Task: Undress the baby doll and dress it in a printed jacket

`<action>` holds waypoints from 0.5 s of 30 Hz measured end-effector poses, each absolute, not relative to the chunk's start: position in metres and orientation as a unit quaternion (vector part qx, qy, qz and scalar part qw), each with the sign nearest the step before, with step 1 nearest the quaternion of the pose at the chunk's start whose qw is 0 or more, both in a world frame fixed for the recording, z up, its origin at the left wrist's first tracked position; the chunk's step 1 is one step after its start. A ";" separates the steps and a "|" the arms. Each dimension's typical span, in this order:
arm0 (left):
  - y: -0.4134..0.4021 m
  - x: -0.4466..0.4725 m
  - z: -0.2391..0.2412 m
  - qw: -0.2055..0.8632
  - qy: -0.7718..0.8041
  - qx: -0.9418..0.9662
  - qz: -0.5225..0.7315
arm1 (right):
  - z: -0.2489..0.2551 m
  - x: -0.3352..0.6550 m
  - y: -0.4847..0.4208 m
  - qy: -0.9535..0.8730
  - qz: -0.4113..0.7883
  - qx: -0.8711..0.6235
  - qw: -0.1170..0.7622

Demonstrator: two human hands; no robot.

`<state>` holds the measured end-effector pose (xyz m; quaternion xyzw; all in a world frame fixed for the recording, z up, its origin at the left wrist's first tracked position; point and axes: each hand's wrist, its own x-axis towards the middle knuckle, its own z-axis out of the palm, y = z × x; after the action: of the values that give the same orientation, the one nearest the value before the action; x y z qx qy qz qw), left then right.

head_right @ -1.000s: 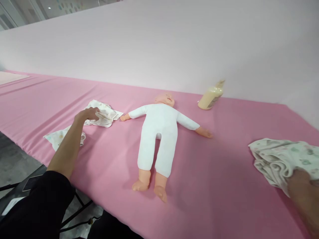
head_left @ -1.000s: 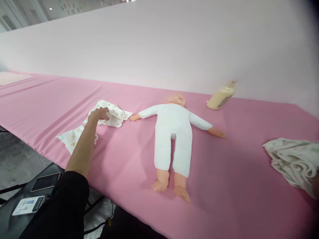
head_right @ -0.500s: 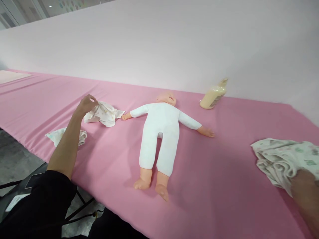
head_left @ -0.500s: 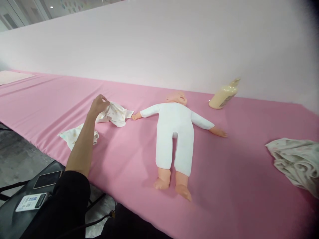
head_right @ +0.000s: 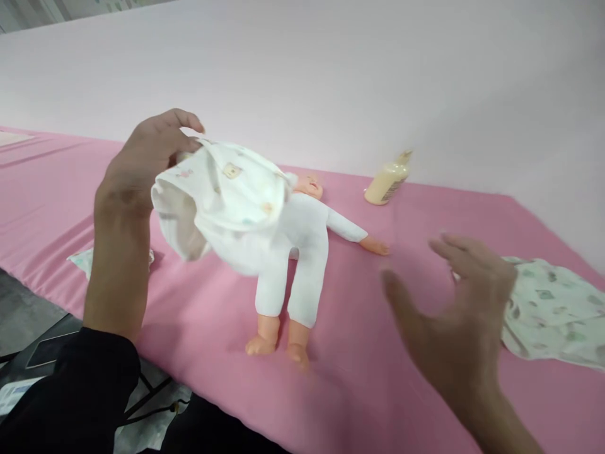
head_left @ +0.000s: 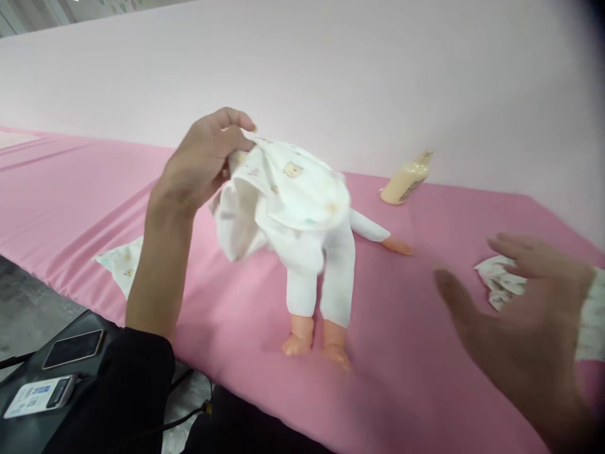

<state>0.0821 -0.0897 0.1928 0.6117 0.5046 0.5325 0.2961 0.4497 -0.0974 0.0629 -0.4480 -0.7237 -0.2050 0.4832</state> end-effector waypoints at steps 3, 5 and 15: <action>-0.091 0.115 0.181 0.354 0.491 0.651 0.459 | 0.084 0.406 -0.126 -0.794 -0.158 -0.349 0.472; -0.092 0.133 0.171 0.386 0.486 0.672 0.404 | 0.099 0.380 -0.142 -0.822 -0.147 -0.309 0.455; -0.090 0.163 0.143 0.523 0.398 0.681 0.323 | 0.113 0.356 -0.138 -0.824 -0.114 -0.321 0.453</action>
<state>0.1626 -0.0904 0.1427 0.6814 0.3980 0.3226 0.5227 0.3563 -0.1382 0.1129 -0.3207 -0.8242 -0.1142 0.4526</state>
